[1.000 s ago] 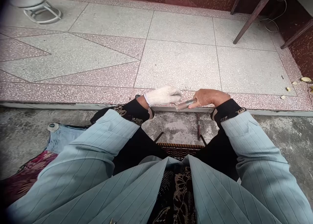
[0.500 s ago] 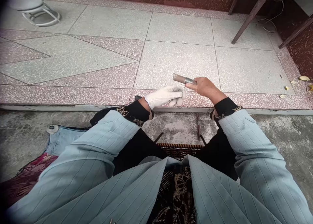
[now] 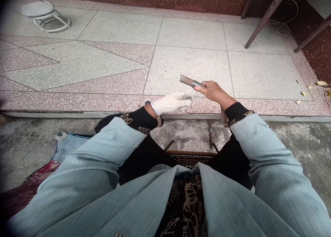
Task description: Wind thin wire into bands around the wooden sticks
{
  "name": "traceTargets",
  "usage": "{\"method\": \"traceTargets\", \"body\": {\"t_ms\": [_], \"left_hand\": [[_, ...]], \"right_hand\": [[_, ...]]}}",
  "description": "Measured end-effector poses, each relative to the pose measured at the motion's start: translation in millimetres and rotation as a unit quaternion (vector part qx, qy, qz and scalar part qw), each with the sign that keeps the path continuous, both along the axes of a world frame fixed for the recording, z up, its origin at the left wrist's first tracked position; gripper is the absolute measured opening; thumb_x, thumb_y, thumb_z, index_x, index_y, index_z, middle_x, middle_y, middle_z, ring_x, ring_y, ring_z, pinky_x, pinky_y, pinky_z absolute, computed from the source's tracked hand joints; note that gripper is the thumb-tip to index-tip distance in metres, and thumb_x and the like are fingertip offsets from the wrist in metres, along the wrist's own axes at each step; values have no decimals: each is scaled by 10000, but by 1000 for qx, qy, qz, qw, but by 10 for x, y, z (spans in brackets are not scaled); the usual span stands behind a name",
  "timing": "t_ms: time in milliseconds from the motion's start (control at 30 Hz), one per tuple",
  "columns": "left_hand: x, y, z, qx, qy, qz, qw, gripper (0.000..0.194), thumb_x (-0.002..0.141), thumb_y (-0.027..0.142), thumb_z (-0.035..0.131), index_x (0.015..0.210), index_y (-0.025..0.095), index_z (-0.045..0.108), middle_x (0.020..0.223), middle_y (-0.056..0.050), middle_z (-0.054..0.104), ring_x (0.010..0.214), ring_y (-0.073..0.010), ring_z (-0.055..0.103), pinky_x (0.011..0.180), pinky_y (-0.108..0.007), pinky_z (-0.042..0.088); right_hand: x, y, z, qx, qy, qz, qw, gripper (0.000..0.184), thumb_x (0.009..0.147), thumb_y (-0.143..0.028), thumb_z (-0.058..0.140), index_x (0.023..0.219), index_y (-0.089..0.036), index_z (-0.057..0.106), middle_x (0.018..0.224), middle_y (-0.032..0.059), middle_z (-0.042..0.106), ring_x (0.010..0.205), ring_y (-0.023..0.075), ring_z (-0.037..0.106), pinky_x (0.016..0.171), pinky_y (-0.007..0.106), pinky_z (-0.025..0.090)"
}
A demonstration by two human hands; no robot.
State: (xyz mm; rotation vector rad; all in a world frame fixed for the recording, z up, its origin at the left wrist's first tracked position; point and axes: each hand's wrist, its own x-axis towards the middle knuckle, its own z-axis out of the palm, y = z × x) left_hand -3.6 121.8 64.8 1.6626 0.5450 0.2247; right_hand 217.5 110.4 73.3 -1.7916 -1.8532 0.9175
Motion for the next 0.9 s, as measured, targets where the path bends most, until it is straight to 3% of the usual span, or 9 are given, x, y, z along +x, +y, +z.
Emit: {"method": "traceTargets", "body": {"t_ms": [133, 267, 367, 467, 567, 667, 767, 900], "left_hand": [[3, -26, -26, 16, 5, 2, 1000, 205, 932, 330, 502, 912, 155, 606, 647, 29, 475, 525, -61, 433, 514, -190, 372], [-16, -20, -37, 70, 51, 14, 996, 211, 912, 349, 535, 898, 151, 608, 667, 12, 524, 512, -71, 456, 504, -213, 392], [-21, 36, -22, 136, 63, -35, 988, 199, 881, 333, 558, 872, 151, 639, 663, -9, 581, 528, -86, 486, 532, -233, 401], [-8, 112, 7, 189, 86, -77, 975, 177, 819, 318, 616, 847, 160, 690, 665, -11, 618, 576, -103, 512, 591, -254, 404], [19, 179, 22, 191, 155, -59, 967, 174, 786, 320, 657, 816, 161, 721, 622, -14, 608, 615, -127, 543, 611, -270, 392], [61, 222, 14, 175, 185, -50, 966, 178, 809, 304, 640, 840, 151, 725, 617, -28, 611, 629, -135, 570, 614, -272, 399], [110, 240, 12, 105, 168, -20, 980, 175, 849, 287, 589, 906, 154, 688, 635, -14, 609, 545, -105, 539, 558, -257, 408], [148, 262, 25, 10, 113, 49, 992, 115, 887, 242, 569, 912, 151, 634, 606, 12, 579, 474, -79, 505, 515, -237, 415]], "right_hand": [[-85, -166, 63, -82, 162, 53, 982, 433, 946, -592, 494, 761, -201, 474, 627, -20, 428, 469, 81, 333, 444, 266, 249], [-55, -300, 78, -133, 221, 164, 952, 565, 888, -751, 437, 804, -196, 497, 641, -29, 437, 459, 66, 317, 432, 244, 240], [41, -285, 146, -204, 144, 291, 924, 603, 843, -784, 476, 737, -191, 496, 609, -37, 428, 482, 72, 333, 469, 243, 283], [86, -203, 268, -269, -43, 358, 893, 600, 810, -772, 537, 719, -180, 557, 610, -16, 477, 528, 100, 393, 537, 276, 341], [32, -128, 333, -238, -239, 312, 888, 602, 757, -778, 593, 854, -192, 691, 722, 54, 612, 656, 189, 540, 635, 345, 403], [-45, -85, 293, -145, -346, 258, 890, 576, 744, -760, 630, 882, -210, 726, 790, 116, 660, 789, 287, 610, 695, 408, 430], [-51, -52, 205, -45, -364, 203, 908, 547, 738, -744, 662, 764, -199, 693, 729, 129, 620, 791, 297, 598, 689, 421, 432], [41, 5, 104, 29, -313, 100, 944, 493, 755, -673, 709, 689, -193, 619, 661, 96, 537, 765, 265, 558, 678, 386, 401]]}}
